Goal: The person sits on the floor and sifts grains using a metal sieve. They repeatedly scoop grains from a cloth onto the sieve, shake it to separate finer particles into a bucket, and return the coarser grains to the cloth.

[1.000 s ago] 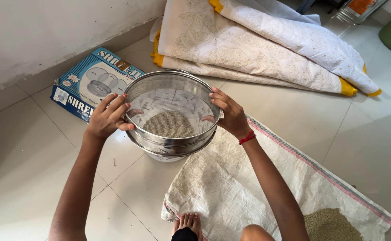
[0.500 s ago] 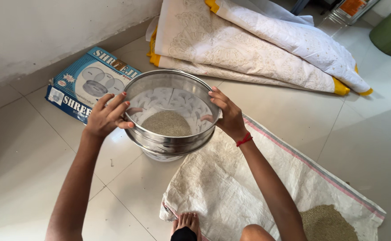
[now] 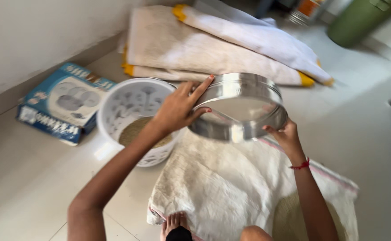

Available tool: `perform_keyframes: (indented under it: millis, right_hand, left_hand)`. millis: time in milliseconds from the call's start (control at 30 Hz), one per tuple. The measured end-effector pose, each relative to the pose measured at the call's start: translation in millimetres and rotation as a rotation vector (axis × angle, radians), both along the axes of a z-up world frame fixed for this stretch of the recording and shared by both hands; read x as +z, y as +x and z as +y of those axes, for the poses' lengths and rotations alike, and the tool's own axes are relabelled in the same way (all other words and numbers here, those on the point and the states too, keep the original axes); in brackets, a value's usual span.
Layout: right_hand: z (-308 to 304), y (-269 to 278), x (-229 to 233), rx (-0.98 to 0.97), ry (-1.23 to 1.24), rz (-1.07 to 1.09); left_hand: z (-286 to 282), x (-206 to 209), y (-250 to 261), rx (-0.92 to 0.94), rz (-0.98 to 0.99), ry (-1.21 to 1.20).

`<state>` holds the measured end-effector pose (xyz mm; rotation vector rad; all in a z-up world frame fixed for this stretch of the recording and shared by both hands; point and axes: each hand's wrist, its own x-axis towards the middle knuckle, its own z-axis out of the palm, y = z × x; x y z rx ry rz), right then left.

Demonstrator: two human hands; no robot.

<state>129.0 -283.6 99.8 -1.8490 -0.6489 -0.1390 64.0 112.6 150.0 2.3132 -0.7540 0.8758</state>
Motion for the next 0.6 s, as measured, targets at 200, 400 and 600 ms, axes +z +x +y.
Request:
perform_keyframes:
  millis: [200, 400, 600]
  right_hand:
    - [-146.9, -46.1, -153.5, -0.081, 0.043, 0.366]
    - [-139.1, -147.3, -285.5, -0.602, -0.368, 0.585]
    - [-124.0, -212.0, -263.6, -0.668, -0.280, 0.543]
  left_hand:
    - [-104.9, -168.5, 39.9, -0.183, 0.605, -0.147]
    - [-154.0, -348.5, 9.0, 0.024, 1.376, -0.225]
    - [-182.4, -339.9, -15.3, 0.242, 0.990, 0.192]
